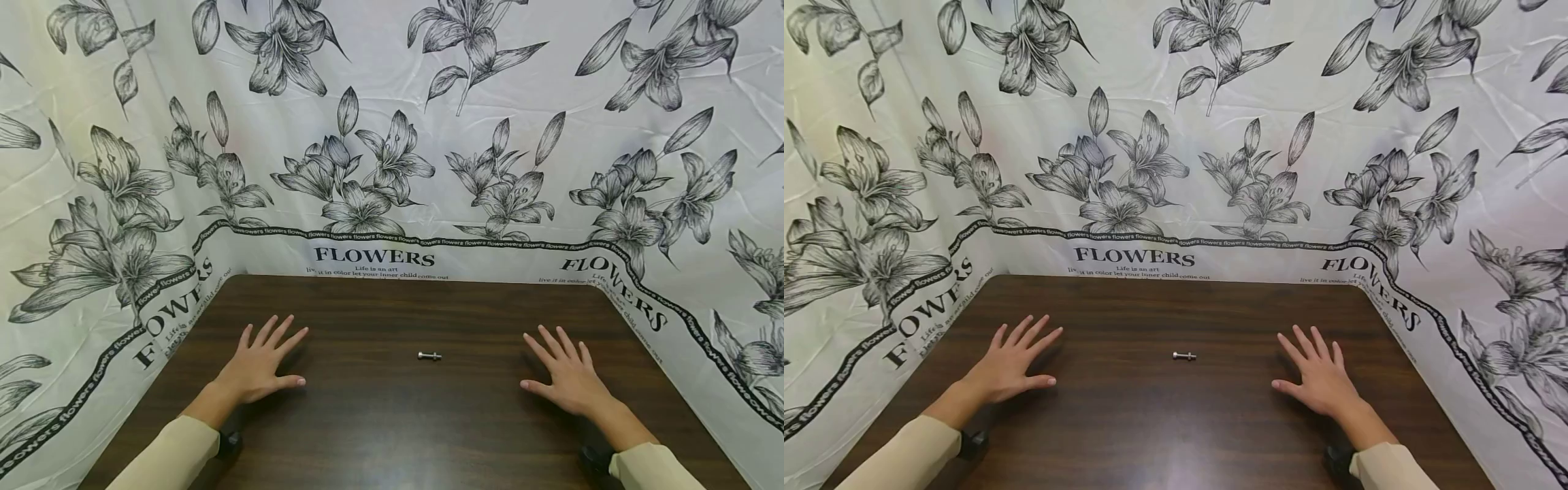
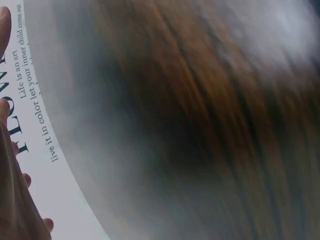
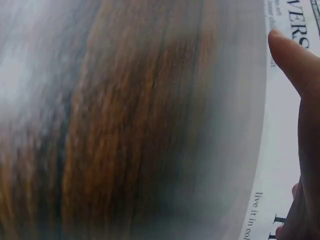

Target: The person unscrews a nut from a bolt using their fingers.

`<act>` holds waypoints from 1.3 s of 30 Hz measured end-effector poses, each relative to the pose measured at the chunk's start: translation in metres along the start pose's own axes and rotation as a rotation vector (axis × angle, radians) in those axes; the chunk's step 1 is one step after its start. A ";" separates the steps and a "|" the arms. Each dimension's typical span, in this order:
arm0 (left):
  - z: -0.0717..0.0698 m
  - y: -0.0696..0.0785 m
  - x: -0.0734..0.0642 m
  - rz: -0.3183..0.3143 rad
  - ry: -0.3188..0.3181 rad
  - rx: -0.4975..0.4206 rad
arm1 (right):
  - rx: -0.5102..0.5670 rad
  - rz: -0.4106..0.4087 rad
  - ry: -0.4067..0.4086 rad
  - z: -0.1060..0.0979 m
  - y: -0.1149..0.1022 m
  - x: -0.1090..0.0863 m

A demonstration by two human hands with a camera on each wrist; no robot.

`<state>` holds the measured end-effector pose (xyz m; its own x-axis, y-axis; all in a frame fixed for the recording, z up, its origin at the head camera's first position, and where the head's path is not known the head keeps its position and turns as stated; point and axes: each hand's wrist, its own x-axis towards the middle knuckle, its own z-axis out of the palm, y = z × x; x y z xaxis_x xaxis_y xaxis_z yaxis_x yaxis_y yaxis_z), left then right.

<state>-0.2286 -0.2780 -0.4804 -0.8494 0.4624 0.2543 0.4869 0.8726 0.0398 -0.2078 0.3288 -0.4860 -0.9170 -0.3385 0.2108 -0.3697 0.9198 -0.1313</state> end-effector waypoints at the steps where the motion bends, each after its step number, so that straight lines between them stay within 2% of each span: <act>1: 0.000 0.002 0.001 -0.004 -0.001 -0.006 | 0.002 -0.009 0.008 0.000 -0.001 0.001; 5: 0.000 0.010 0.005 -0.029 -0.032 -0.057 | 0.035 -0.045 0.040 0.003 -0.004 0.005; 10: 0.002 0.021 0.011 -0.038 -0.064 -0.109 | 0.139 -0.054 0.046 0.006 -0.011 0.010; 18: 0.006 0.035 0.022 -0.024 -0.029 -0.168 | 0.313 -0.045 0.071 0.009 -0.030 0.019; 25: 0.006 0.046 0.028 -0.036 -0.017 -0.253 | 0.406 -0.014 0.060 0.014 -0.042 0.025; 34: 0.006 0.061 0.033 -0.085 -0.048 -0.372 | 0.475 -0.047 0.083 0.019 -0.056 0.034; 39: 0.011 0.069 0.037 -0.087 -0.032 -0.424 | 0.499 -0.060 0.102 0.024 -0.062 0.039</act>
<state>-0.2288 -0.1988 -0.4788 -0.8936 0.4005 0.2026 0.4481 0.7697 0.4547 -0.2246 0.2542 -0.4924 -0.8818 -0.3443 0.3221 -0.4707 0.6842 -0.5570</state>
